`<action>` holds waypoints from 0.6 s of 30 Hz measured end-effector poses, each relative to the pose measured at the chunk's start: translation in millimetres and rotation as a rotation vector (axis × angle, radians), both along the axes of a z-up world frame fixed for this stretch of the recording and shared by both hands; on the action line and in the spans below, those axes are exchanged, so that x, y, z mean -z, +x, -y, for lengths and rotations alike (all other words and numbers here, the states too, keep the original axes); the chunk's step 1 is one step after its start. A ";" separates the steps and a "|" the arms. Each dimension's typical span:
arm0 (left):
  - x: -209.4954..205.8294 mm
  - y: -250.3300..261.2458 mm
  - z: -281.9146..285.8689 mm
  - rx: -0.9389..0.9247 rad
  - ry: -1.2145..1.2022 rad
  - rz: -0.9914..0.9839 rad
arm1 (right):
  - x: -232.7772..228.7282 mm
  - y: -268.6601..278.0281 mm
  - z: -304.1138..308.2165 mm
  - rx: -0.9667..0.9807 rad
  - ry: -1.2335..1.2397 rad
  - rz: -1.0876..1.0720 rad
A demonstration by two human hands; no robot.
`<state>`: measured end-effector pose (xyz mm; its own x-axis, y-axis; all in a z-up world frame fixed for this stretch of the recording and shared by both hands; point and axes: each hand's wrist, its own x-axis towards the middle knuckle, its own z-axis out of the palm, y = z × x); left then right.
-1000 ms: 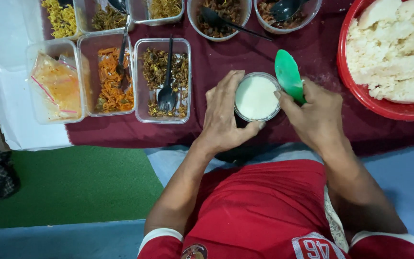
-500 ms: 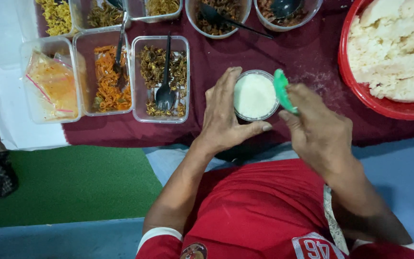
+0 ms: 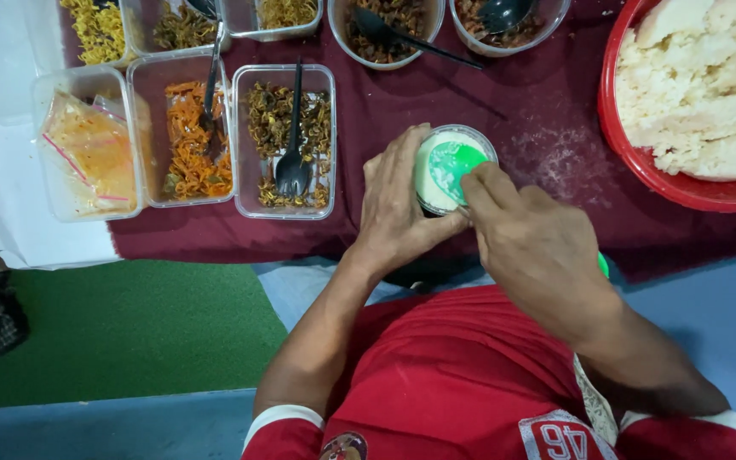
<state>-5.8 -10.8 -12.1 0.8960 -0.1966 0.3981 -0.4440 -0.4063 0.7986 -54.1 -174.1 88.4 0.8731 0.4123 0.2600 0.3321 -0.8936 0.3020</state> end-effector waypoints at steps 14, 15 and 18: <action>-13.6 2.5 -6.4 0.054 0.163 -0.158 | -4.0 21.3 -4.8 0.002 -0.181 -0.183; -14.2 2.6 -6.8 0.063 0.162 -0.160 | -3.2 22.7 -3.7 -0.011 -0.166 -0.211; -15.3 4.9 -7.7 0.083 0.150 -0.168 | -2.8 29.6 0.6 -0.055 -0.120 -0.279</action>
<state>-0.9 -3.2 3.1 0.9256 -0.3177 0.2058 -0.3467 -0.4936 0.7976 -24.4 -174.7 91.2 0.8794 0.4744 -0.0400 0.4640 -0.8352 0.2952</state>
